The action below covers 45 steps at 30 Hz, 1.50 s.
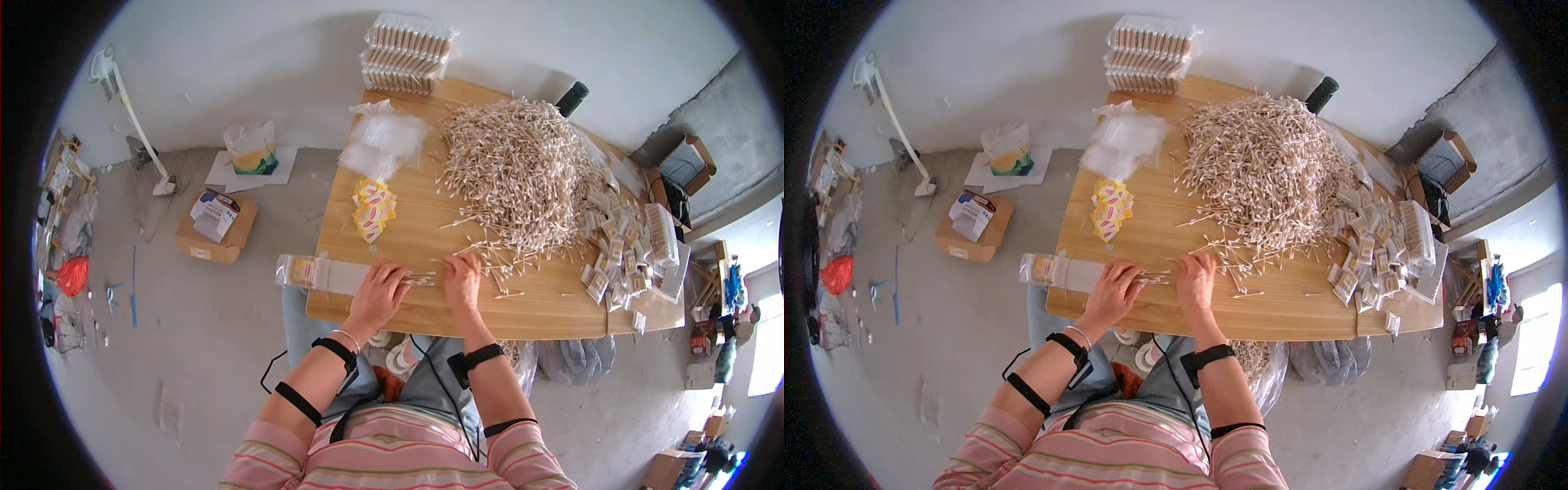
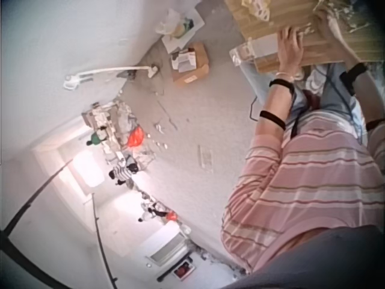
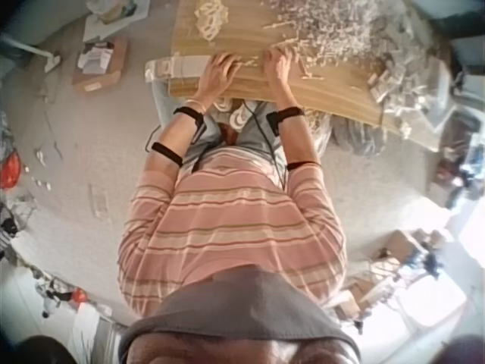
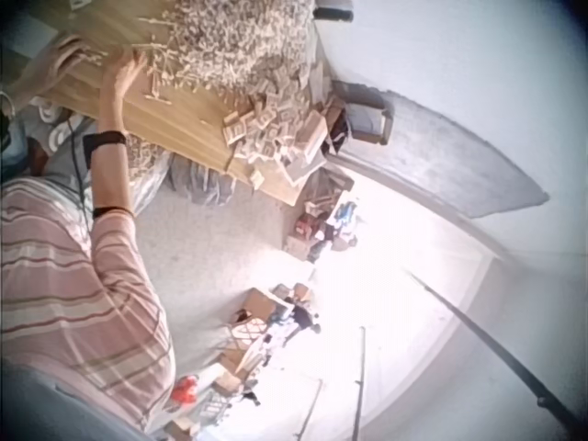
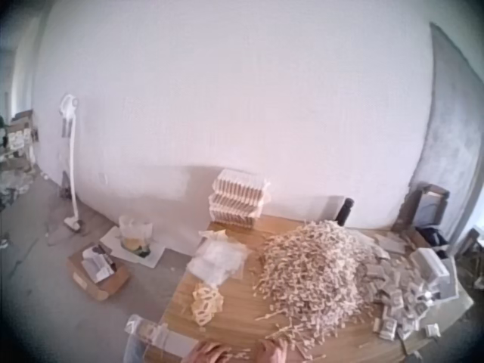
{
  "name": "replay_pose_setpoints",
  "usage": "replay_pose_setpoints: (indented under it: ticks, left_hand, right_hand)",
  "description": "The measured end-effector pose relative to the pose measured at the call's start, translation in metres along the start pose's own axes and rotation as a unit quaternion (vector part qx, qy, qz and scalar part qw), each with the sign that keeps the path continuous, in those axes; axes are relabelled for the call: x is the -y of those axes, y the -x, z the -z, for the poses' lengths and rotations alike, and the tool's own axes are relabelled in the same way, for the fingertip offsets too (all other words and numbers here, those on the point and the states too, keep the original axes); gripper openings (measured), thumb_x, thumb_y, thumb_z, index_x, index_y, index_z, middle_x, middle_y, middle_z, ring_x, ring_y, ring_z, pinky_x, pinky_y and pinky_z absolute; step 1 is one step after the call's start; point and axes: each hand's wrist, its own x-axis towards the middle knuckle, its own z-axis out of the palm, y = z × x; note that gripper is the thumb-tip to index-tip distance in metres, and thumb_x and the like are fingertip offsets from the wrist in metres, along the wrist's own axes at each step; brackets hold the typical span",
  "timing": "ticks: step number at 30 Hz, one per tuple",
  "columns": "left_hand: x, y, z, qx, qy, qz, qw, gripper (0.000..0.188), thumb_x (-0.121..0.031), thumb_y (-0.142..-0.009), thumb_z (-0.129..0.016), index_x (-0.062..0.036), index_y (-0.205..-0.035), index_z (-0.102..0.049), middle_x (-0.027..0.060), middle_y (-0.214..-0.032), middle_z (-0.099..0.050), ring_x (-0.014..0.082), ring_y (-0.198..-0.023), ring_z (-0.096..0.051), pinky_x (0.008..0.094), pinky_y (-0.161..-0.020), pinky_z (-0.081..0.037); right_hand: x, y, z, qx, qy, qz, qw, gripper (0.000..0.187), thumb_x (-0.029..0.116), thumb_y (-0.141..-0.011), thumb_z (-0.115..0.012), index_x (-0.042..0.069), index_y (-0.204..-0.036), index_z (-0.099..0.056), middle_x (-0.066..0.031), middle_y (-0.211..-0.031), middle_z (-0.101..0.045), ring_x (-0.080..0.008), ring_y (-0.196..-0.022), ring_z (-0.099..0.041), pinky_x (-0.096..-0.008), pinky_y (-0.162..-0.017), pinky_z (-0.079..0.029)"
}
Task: Placing cotton swabs into small plastic bags and arranging them.
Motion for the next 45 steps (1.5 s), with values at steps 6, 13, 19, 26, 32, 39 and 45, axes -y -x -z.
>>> replay_pose_setpoints:
  ticks: [6, 13, 19, 26, 32, 39, 45]
  left_hand:
    - [0.004, 0.002, -0.003, -0.002, -0.031, -0.001, 1.000, 0.035, -0.013, -0.082, -0.067, -0.0044, -0.115, -0.058, 0.0125, -0.111, -0.056, 0.0350, -0.107, -0.053, 0.0429, -0.093, -0.046]
    - [0.003, 0.000, 0.001, -0.006, -0.016, -0.014, 1.000, 0.032, -0.013, -0.083, -0.066, -0.0031, -0.112, -0.059, 0.0124, -0.114, -0.058, 0.0336, -0.109, -0.053, 0.0407, -0.095, -0.045]
    - [0.012, 0.004, -0.003, 0.036, -0.003, -0.031, 0.999, 0.031, -0.013, -0.083, -0.065, -0.0025, -0.113, -0.060, 0.0137, -0.116, -0.058, 0.0331, -0.113, -0.051, 0.0407, -0.099, -0.043]
    - [-0.001, 0.003, -0.001, -0.059, -0.111, 0.005, 0.992, 0.049, -0.021, -0.084, -0.063, -0.0021, -0.127, -0.050, 0.0160, -0.133, -0.047, 0.0368, -0.128, -0.037, 0.0488, -0.110, -0.030]
    - [-0.002, 0.003, 0.000, 0.078, -0.056, 0.077, 0.992, 0.051, -0.024, -0.084, -0.063, 0.0004, -0.126, -0.050, 0.0172, -0.129, -0.050, 0.0346, -0.129, -0.039, 0.0482, -0.113, -0.026]
    - [-0.016, 0.012, -0.014, 0.108, -0.180, 0.029, 0.977, 0.068, -0.031, -0.085, -0.064, 0.0003, -0.139, -0.039, 0.0191, -0.143, -0.041, 0.0350, -0.138, -0.031, 0.0487, -0.116, -0.019]
    - [-0.010, -0.027, -0.030, 0.179, -0.237, 0.069, 0.952, 0.081, -0.048, -0.088, -0.053, -0.0031, -0.149, -0.025, 0.0170, -0.155, -0.025, 0.0316, -0.146, -0.016, 0.0506, -0.117, -0.011]
  right_hand:
    - [0.045, 0.006, -0.019, 0.061, -0.129, 0.040, 0.989, 0.029, -0.006, -0.075, -0.055, 0.004, -0.100, -0.066, -0.0145, -0.101, -0.060, -0.0370, -0.100, -0.053, -0.0462, -0.090, -0.044]
    - [0.035, 0.007, -0.006, -0.080, -0.013, -0.024, 0.996, 0.034, -0.008, -0.078, -0.051, 0.003, -0.109, -0.061, -0.0145, -0.116, -0.057, -0.0382, -0.112, -0.047, -0.0478, -0.097, -0.039]
    - [0.045, 0.004, -0.014, 0.033, -0.061, 0.047, 0.996, 0.033, -0.006, -0.076, -0.055, 0.003, -0.107, -0.063, -0.0145, -0.110, -0.060, -0.0373, -0.108, -0.050, -0.0447, -0.094, -0.041]
    - [0.038, 0.004, -0.015, 0.137, -0.111, 0.100, 0.979, 0.022, -0.005, -0.080, -0.054, 0.003, -0.096, -0.067, -0.0143, -0.104, -0.063, -0.0346, -0.094, -0.056, -0.0410, -0.085, -0.047]
    - [0.042, 0.031, -0.012, -0.039, -0.179, -0.063, 0.981, 0.025, 0.001, -0.090, -0.048, 0.001, -0.114, -0.057, -0.0177, -0.112, -0.061, -0.0367, -0.100, -0.056, -0.0415, -0.090, -0.045]
    - [0.045, 0.033, -0.009, -0.052, -0.271, -0.113, 0.954, 0.036, 0.021, -0.102, -0.041, -0.004, -0.127, -0.050, -0.0223, -0.127, -0.056, -0.0363, -0.117, -0.054, -0.0391, -0.100, -0.043]
    - [0.043, 0.033, -0.009, -0.040, -0.256, -0.111, 0.959, 0.044, 0.029, -0.103, -0.040, -0.004, -0.130, -0.049, -0.0229, -0.131, -0.054, -0.0360, -0.122, -0.053, -0.0387, -0.102, -0.042]
